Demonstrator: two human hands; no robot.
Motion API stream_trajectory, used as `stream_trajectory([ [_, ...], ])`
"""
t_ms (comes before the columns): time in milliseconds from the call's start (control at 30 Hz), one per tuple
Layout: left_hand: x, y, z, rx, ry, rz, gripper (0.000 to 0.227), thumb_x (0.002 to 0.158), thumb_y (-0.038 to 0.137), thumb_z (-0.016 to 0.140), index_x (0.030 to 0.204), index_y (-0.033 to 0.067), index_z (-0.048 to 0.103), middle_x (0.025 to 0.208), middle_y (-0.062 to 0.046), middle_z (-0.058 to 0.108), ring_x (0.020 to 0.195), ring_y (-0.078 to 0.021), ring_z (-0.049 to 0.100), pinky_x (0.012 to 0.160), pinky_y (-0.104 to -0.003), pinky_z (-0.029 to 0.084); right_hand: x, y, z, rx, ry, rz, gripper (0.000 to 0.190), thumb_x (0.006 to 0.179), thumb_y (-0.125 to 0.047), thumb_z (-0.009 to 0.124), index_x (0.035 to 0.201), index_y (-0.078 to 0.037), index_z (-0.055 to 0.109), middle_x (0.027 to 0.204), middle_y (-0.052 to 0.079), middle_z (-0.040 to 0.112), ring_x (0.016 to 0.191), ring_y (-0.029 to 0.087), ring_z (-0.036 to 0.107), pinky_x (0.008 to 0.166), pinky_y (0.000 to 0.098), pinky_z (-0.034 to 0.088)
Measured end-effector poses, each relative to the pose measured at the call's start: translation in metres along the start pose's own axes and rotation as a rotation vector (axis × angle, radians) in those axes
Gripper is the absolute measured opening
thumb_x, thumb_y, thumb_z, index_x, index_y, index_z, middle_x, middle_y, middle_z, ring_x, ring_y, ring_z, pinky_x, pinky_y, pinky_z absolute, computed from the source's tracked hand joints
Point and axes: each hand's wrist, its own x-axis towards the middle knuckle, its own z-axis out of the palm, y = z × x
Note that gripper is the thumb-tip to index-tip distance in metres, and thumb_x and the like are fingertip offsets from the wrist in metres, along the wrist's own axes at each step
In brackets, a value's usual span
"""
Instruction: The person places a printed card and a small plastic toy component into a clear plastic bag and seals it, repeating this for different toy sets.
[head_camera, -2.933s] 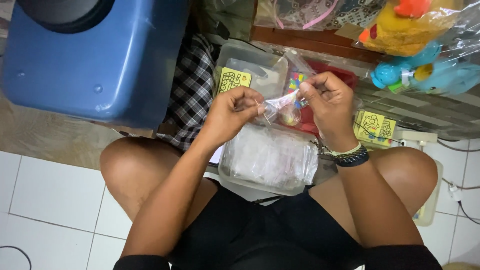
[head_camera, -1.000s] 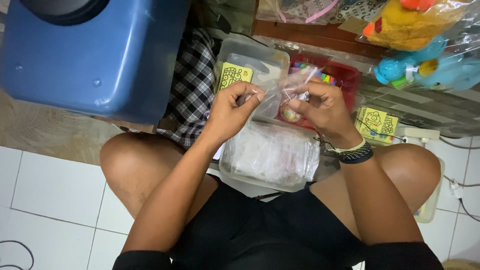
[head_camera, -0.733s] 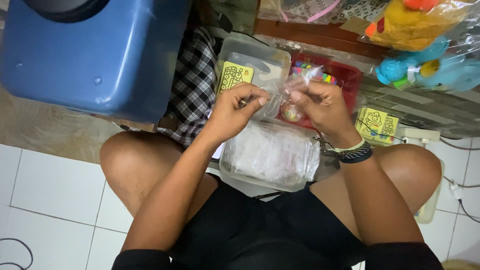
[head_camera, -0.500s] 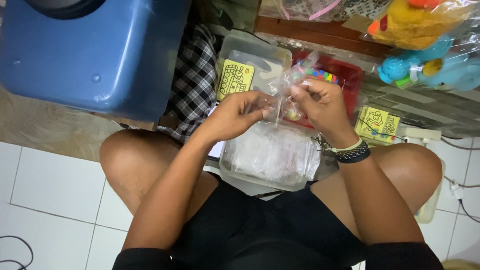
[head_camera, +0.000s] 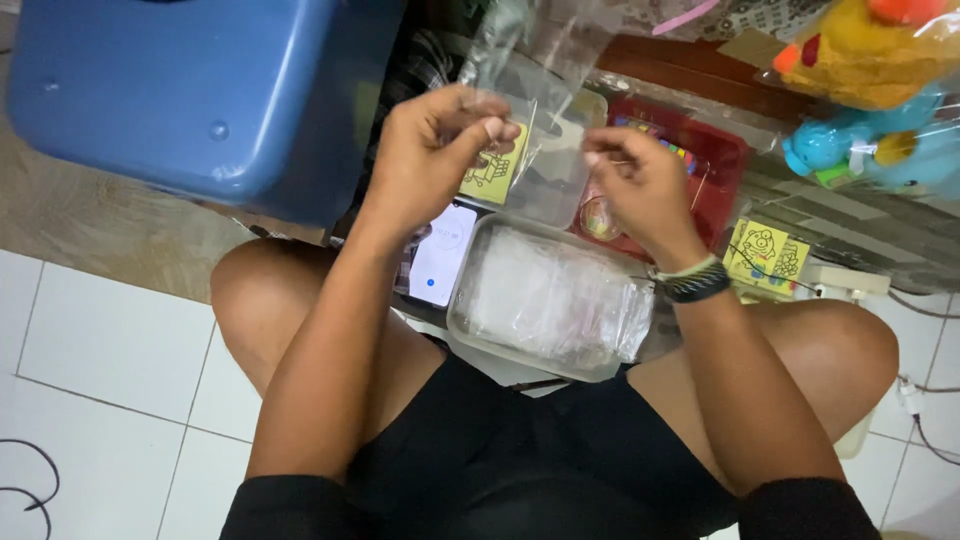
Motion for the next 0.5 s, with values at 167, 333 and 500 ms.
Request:
stream_trajectory([
  [167,0.001,0.004,-0.003,-0.108,0.034,0.015,0.011,0.097,0.003,0.066,0.108,0.0016,0.068,0.1,-0.009,0.078,0.092,-0.0162,0.077,0.073,-0.023,0.061,0.033,0.064,0.052,-0.411,-0.143,-0.194,0.031,0.081,-0.001,0.072,0.112,0.001,0.072,0.11,0.013,0.069,0.089,0.027,0.065,0.078,0.0351,0.053],
  [333,0.008,-0.018,-0.003,-0.129,0.12,-0.025,0.016,0.093,0.004,0.073,0.11,0.0047,0.073,0.096,-0.017,0.078,0.086,-0.0214,0.078,0.071,-0.033,0.068,0.066,0.03,0.098,-0.557,-0.19,-0.048,0.043,0.078,-0.013,0.085,0.117,0.0,0.072,0.112,0.027,0.067,0.105,0.05,0.066,0.096,0.0548,0.053],
  [500,0.009,-0.016,-0.005,-0.172,0.128,-0.076,0.016,0.095,0.006,0.071,0.11,0.0047,0.073,0.101,-0.017,0.078,0.089,-0.0216,0.077,0.075,-0.034,0.068,0.085,0.059,0.115,-0.57,-0.225,0.457,0.083,0.066,-0.047,0.098,0.125,-0.011,0.052,0.122,0.013,0.061,0.12,0.038,0.063,0.102,0.051,0.052],
])
